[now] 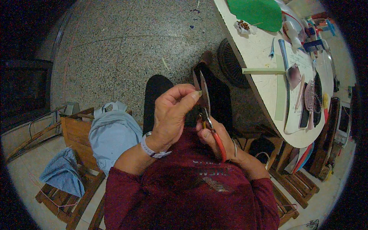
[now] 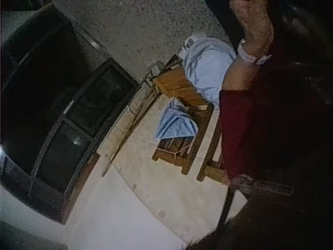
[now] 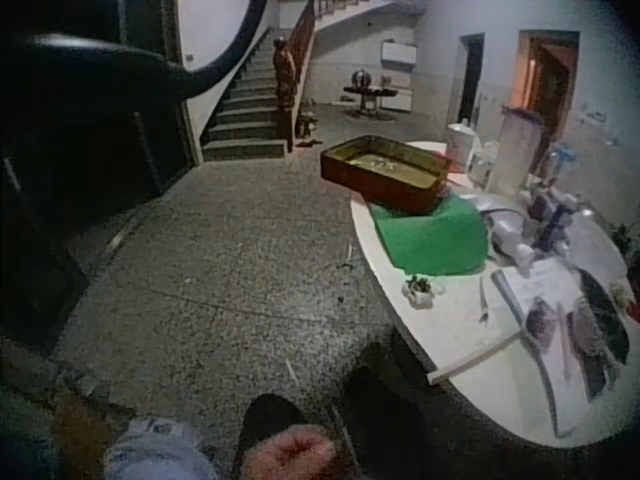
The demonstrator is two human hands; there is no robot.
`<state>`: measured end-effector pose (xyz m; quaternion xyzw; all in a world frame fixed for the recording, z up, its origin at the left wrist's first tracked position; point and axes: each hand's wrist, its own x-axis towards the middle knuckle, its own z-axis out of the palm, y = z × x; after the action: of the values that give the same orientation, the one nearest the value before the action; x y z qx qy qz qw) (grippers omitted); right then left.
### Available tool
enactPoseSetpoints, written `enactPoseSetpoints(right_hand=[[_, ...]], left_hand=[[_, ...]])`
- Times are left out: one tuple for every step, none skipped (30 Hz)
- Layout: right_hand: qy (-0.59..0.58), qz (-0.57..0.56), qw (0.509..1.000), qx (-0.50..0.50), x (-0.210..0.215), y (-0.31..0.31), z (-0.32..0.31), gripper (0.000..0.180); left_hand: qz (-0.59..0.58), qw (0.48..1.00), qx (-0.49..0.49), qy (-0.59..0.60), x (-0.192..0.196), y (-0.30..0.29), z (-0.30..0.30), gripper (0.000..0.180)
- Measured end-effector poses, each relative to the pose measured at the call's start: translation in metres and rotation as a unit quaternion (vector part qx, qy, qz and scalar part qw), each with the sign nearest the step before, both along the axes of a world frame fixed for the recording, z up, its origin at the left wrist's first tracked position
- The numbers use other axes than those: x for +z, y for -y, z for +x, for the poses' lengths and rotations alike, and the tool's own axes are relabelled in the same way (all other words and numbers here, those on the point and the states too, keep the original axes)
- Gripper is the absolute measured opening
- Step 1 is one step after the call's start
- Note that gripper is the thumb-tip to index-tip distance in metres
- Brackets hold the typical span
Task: The person uses red-handled scissors to cut a long, thin strip of light green paper into small pieces. They hold the strip with their left hand and cut repeatedly with their right hand, dropping the cut pieces onto a table.
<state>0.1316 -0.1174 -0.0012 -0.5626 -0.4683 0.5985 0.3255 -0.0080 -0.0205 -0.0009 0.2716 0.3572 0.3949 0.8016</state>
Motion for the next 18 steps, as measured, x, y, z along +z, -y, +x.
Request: enactPoseSetpoints(right_hand=[[0.001,0.001,1.0,0.0,0.0,-0.0002,-0.0001,0.033],[-0.002,0.0,1.0,-0.001,0.0001,-0.0002,-0.0005,0.033],[-0.004,-0.002,1.0,-0.003,0.0002,-0.0001,-0.0009,0.032],[-0.006,-0.003,1.0,-0.005,0.0004,0.0,-0.0013,0.031],[-0.001,-0.008,1.0,-0.007,0.0004,0.0001,-0.0016,0.03],[0.003,-0.012,1.0,-0.009,0.0007,0.0002,-0.002,0.029],[0.008,-0.017,1.0,-0.011,0.0008,0.0003,-0.0023,0.028],[0.009,-0.016,1.0,-0.009,0.0003,0.0002,-0.0022,0.026],[0.009,-0.014,1.0,-0.007,-0.0002,0.0002,-0.0022,0.025],[0.009,-0.013,1.0,-0.005,-0.0006,0.0001,-0.0021,0.024],[0.011,-0.009,1.0,-0.003,-0.0002,-0.0002,-0.0021,0.023],[0.013,-0.005,1.0,-0.001,0.0008,-0.0006,-0.002,0.023],[0.015,-0.001,1.0,0.001,0.0019,-0.0009,-0.002,0.022],[0.015,-0.005,1.0,-0.001,0.0027,-0.001,-0.0023,0.022],[0.016,-0.009,1.0,-0.004,0.0036,-0.0012,-0.0029,0.022],[0.017,-0.013,1.0,-0.006,0.0042,-0.0013,-0.0032,0.022],[0.016,-0.016,1.0,-0.005,0.0053,-0.0014,-0.0031,0.022],[0.015,-0.019,1.0,-0.004,0.0063,-0.0016,-0.0029,0.022]], left_hand=[[-0.002,1.0,0.0,0.0,-0.0012,-0.0002,0.0,0.01],[-0.004,1.0,0.0,0.0,-0.0028,-0.0006,-0.0001,0.01],[-0.006,1.0,0.0,-0.001,-0.0036,-0.0009,-0.0004,0.01],[-0.006,1.0,0.001,-0.003,-0.0034,-0.0009,-0.001,0.01],[-0.006,1.0,0.0,-0.004,-0.0037,-0.0011,-0.0015,0.01],[-0.006,1.0,0.0,-0.005,-0.004,-0.0014,-0.0021,0.01],[0.002,1.0,-0.004,-0.006,-0.0058,-0.0015,-0.0031,0.013],[0.011,1.0,-0.008,-0.008,-0.0088,-0.0015,-0.0045,0.016],[0.019,1.0,-0.011,-0.009,-0.0106,-0.0015,-0.0056,0.018],[0.021,1.0,-0.012,-0.013,-0.0108,-0.0018,-0.0062,0.018],[0.022,1.0,-0.012,-0.017,-0.0107,-0.0022,-0.0067,0.018],[0.024,0.999,-0.012,-0.02,-0.0105,-0.0025,-0.007,0.018],[0.018,1.0,-0.008,-0.016,-0.0096,-0.0029,-0.0069,0.015],[0.013,1.0,-0.004,-0.012,-0.0082,-0.0032,-0.0063,0.012],[0.007,1.0,-0.001,-0.008,-0.0071,-0.0036,-0.0059,0.009],[0.008,1.0,-0.003,-0.009,-0.0066,-0.0039,-0.006,0.009],[0.009,1.0,-0.005,-0.011,-0.0057,-0.0043,-0.0067,0.009],[0.009,1.0,-0.007,-0.012,-0.0048,-0.0045,-0.0072,0.009]])
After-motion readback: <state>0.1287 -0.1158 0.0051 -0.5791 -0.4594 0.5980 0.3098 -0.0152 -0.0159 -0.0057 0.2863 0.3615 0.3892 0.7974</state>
